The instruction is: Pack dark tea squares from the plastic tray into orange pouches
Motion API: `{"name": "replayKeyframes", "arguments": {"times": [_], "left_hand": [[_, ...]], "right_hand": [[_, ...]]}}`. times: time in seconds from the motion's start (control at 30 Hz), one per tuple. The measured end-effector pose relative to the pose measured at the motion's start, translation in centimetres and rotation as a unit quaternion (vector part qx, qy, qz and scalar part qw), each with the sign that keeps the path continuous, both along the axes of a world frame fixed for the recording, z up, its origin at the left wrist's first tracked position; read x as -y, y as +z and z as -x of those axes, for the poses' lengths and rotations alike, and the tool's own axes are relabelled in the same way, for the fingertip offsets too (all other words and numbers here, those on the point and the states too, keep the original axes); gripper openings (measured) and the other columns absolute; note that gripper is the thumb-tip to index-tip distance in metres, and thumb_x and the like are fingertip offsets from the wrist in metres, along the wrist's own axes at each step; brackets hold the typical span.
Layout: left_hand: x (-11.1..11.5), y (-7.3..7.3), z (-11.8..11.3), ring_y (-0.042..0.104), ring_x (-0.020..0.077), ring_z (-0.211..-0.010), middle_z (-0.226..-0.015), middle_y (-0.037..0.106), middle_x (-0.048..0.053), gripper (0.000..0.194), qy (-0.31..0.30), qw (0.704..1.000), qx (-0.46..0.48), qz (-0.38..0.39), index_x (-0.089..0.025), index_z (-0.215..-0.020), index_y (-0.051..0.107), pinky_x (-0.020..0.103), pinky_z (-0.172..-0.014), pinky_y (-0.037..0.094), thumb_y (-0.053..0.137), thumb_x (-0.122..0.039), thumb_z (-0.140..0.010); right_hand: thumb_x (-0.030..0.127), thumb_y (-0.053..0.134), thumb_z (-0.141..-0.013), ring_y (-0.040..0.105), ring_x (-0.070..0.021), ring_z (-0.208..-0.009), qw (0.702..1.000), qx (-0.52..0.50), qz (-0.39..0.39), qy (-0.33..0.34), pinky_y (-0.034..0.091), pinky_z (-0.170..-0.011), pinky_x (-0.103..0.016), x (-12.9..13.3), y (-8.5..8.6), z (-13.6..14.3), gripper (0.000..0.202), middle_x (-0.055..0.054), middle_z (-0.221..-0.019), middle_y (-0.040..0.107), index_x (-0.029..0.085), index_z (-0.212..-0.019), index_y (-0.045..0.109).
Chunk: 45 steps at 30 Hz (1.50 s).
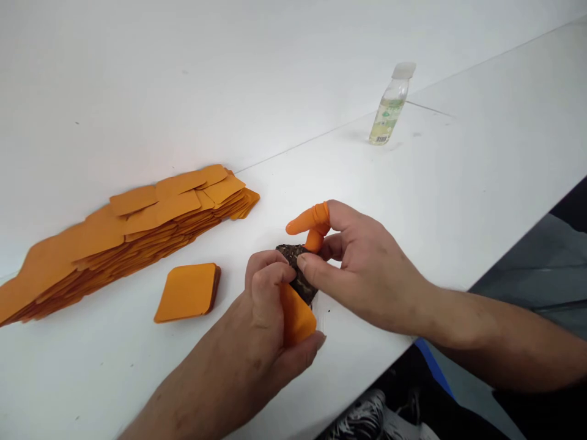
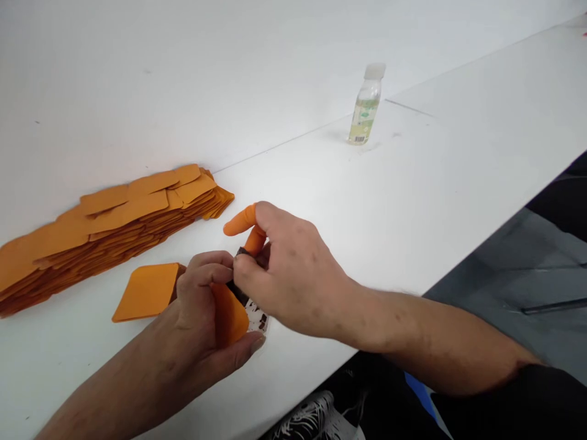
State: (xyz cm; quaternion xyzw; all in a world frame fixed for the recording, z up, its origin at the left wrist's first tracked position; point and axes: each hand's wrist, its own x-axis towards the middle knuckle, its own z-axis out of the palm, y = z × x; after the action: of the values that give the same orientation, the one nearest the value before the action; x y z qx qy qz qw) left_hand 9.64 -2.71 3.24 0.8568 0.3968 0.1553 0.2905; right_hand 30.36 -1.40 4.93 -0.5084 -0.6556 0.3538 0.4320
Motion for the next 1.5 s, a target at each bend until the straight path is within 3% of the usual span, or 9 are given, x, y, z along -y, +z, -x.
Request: {"name": "replayKeyframes", "arguments": {"times": [0.23, 0.47, 0.6, 0.73, 0.93, 1.03, 1.17, 1.3, 1.5], "left_hand": [[-0.2, 0.0, -0.1, 0.066, 0.0189, -0.092, -0.140, 0.043, 0.015, 0.069, 0.036, 0.999, 0.023, -0.010, -0.032, -0.141, 0.021, 0.037, -0.074, 0.064, 0.070, -0.029, -0.092], [-0.3, -0.3, -0.3, 0.063, 0.0157, -0.082, -0.109, 0.053, 0.004, 0.074, 0.065, 0.996, 0.058, -0.009, -0.032, -0.142, 0.020, 0.028, -0.066, 0.057, 0.070, -0.021, -0.089], [-0.6, -0.6, -0.6, 0.066, 0.0155, -0.085, -0.113, 0.058, 0.004, 0.069, 0.069, 0.994, 0.089, 0.005, -0.032, -0.139, 0.022, 0.028, -0.069, 0.059, 0.067, -0.016, -0.089], [-0.6, -1.1, -0.6, 0.064, 0.0128, -0.075, -0.108, 0.059, 0.002, 0.074, 0.084, 0.991, 0.099, 0.028, -0.032, -0.138, 0.023, 0.026, -0.061, 0.056, 0.068, -0.009, -0.083], [-0.7, -1.4, -0.8, 0.064, 0.0180, -0.090, -0.126, 0.052, 0.011, 0.079, 0.076, 0.991, 0.075, -0.080, -0.031, -0.143, 0.023, 0.032, -0.068, 0.056, 0.066, -0.008, -0.080], [-0.8, -1.0, -0.7, 0.063, 0.0231, -0.100, -0.129, 0.049, 0.012, 0.074, 0.087, 0.988, 0.063, -0.110, -0.030, -0.142, 0.026, 0.037, -0.072, 0.057, 0.066, -0.013, -0.082], [-0.8, -0.2, -0.6, 0.062, 0.0231, -0.087, -0.115, 0.054, 0.008, 0.068, 0.133, 0.983, 0.020, -0.126, -0.029, -0.136, 0.032, 0.036, -0.063, 0.054, 0.071, -0.021, -0.082], [-1.0, 0.1, -0.7, 0.056, 0.0172, -0.071, -0.098, 0.055, 0.002, 0.058, 0.086, 0.990, 0.005, -0.113, -0.029, -0.131, 0.033, 0.030, -0.057, 0.047, 0.063, -0.013, -0.084], [-0.9, -0.1, -0.9, 0.058, 0.0205, -0.083, -0.107, 0.052, 0.007, 0.064, 0.058, 0.990, 0.030, -0.123, -0.027, -0.136, 0.029, 0.032, -0.063, 0.050, 0.052, -0.003, -0.081]], "right_hand": [[0.016, 0.063, -0.090, 0.065, -0.0118, -0.066, 0.994, -0.043, 0.086, 0.057, 0.054, -0.060, -0.029, 0.5, -0.2, -0.1, 0.019, 0.007, -0.081, 0.065, 0.026, -0.106, 0.064], [0.020, 0.055, -0.100, 0.072, -0.0180, -0.091, 0.983, -0.082, 0.089, 0.139, 0.058, -0.075, -0.035, 0.6, -1.1, -0.6, 0.027, 0.000, -0.104, 0.075, 0.027, -0.126, 0.061], [0.015, 0.060, -0.092, 0.072, -0.0165, -0.085, 0.966, -0.123, 0.164, 0.157, 0.058, -0.065, -0.030, 0.0, -1.0, -0.3, 0.033, 0.002, -0.105, 0.072, 0.030, -0.121, 0.059], [0.014, 0.065, -0.082, 0.073, -0.0159, -0.080, 0.966, -0.080, 0.199, 0.142, 0.057, -0.059, -0.028, -1.1, -0.3, 0.0, 0.056, 0.000, -0.112, 0.071, 0.030, -0.134, 0.051], [0.018, 0.071, -0.075, 0.069, -0.0181, -0.077, 0.932, -0.050, 0.270, 0.237, 0.053, -0.052, -0.027, -3.0, 0.1, 0.3, 0.055, -0.002, -0.104, 0.072, 0.026, -0.126, 0.053], [0.016, 0.072, -0.074, 0.069, -0.0176, -0.077, 0.935, -0.071, 0.266, 0.222, 0.053, -0.054, -0.027, -3.5, 0.2, 0.2, 0.061, -0.003, -0.109, 0.070, 0.027, -0.131, 0.052], [0.012, 0.070, -0.074, 0.064, -0.0136, -0.071, 0.941, -0.093, 0.264, 0.187, 0.049, -0.052, -0.024, -4.1, 1.0, -0.8, 0.073, -0.001, -0.108, 0.066, 0.032, -0.141, 0.049], [0.009, 0.072, -0.071, 0.063, -0.0133, -0.070, 0.939, -0.105, 0.261, 0.199, 0.050, -0.054, -0.025, -4.5, 1.8, -1.6, 0.071, 0.001, -0.100, 0.066, 0.031, -0.136, 0.053], [0.010, 0.068, -0.071, 0.062, -0.0150, -0.072, 0.936, -0.064, 0.266, 0.221, 0.050, -0.053, -0.025, -4.3, 1.0, -0.7, 0.066, 0.000, -0.098, 0.068, 0.028, -0.133, 0.056]]}}
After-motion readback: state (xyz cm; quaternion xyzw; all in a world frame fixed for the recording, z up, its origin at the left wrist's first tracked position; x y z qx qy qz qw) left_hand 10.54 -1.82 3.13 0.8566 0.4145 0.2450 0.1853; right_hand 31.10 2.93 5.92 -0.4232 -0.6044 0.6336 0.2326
